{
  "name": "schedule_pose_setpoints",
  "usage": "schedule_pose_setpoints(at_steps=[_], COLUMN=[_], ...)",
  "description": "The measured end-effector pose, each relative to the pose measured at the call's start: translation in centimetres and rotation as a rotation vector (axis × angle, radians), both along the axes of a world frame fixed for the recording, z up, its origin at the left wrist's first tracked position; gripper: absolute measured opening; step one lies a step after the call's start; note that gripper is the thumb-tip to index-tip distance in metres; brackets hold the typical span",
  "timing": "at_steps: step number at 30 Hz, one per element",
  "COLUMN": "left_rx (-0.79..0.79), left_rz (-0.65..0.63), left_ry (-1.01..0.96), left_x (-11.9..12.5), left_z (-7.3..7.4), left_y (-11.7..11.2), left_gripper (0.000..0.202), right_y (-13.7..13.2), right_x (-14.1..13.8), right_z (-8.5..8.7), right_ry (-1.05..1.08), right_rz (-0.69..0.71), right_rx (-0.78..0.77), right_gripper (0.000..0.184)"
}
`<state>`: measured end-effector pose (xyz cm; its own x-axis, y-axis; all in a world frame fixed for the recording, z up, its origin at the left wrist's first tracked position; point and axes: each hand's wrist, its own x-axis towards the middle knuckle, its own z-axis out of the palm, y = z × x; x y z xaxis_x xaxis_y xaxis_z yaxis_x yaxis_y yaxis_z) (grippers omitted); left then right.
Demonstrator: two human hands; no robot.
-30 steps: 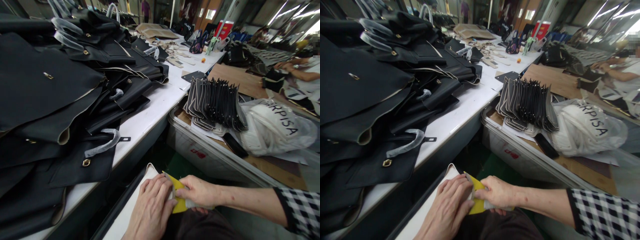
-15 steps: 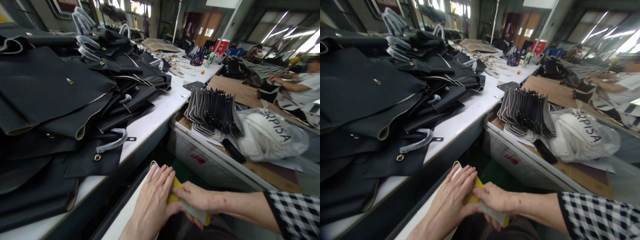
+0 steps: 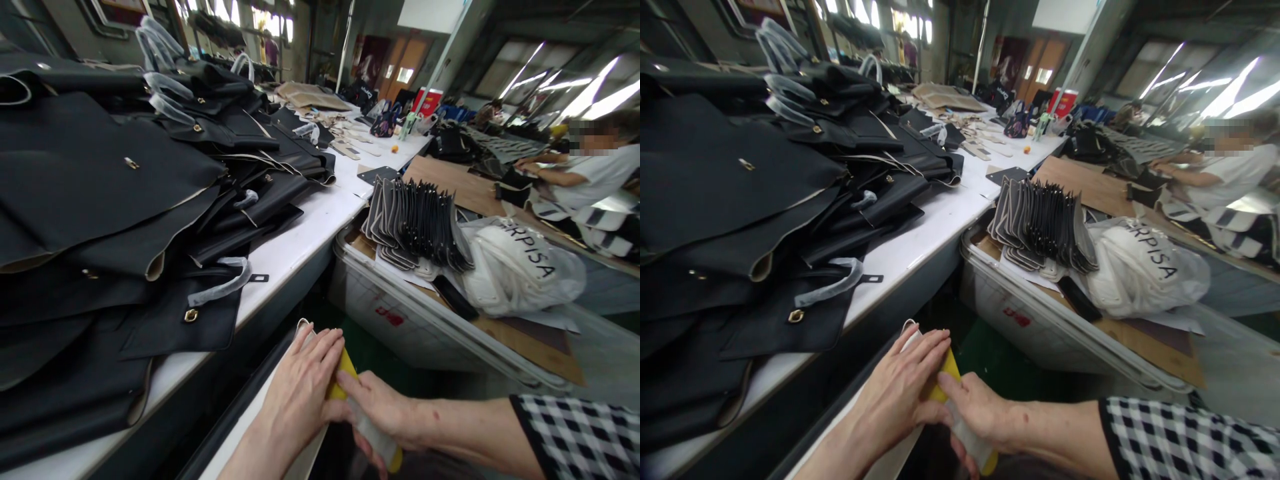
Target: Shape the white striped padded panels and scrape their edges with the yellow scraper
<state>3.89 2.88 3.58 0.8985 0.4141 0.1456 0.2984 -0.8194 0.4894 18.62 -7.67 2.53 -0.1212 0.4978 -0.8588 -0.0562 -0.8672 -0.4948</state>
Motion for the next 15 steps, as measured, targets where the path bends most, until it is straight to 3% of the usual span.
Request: schedule_pose_setpoints(at_steps=[6,9,12,15], left_rx=[-0.061,-0.133,-0.221,-0.214], left_rz=[0.024,0.012,0.011,0.076], left_ry=[0.07,0.134,0.208,0.262], left_x=[-0.1,-0.3,0.0,1.0], left_z=[1.1,2.2,3.2,3.8], left_y=[0.8,1.6,2.7,3.4], left_gripper=[0.074,0.06,0.039,0.015], right_y=[0.0,0.2,0.3,0.4], right_x=[-2.3,-2.9,-3.5,-4.2], right_z=[-0.5,-0.7,-1.1,-2.0], right_ry=[0.004,0.029,0.018,0.019], right_rz=[-0.004,-0.009,0.02,0.003], right_rx=[-0.043,-0.031,-0.042,-0.03], right_gripper=[0.065,0.055,0.059,0.061])
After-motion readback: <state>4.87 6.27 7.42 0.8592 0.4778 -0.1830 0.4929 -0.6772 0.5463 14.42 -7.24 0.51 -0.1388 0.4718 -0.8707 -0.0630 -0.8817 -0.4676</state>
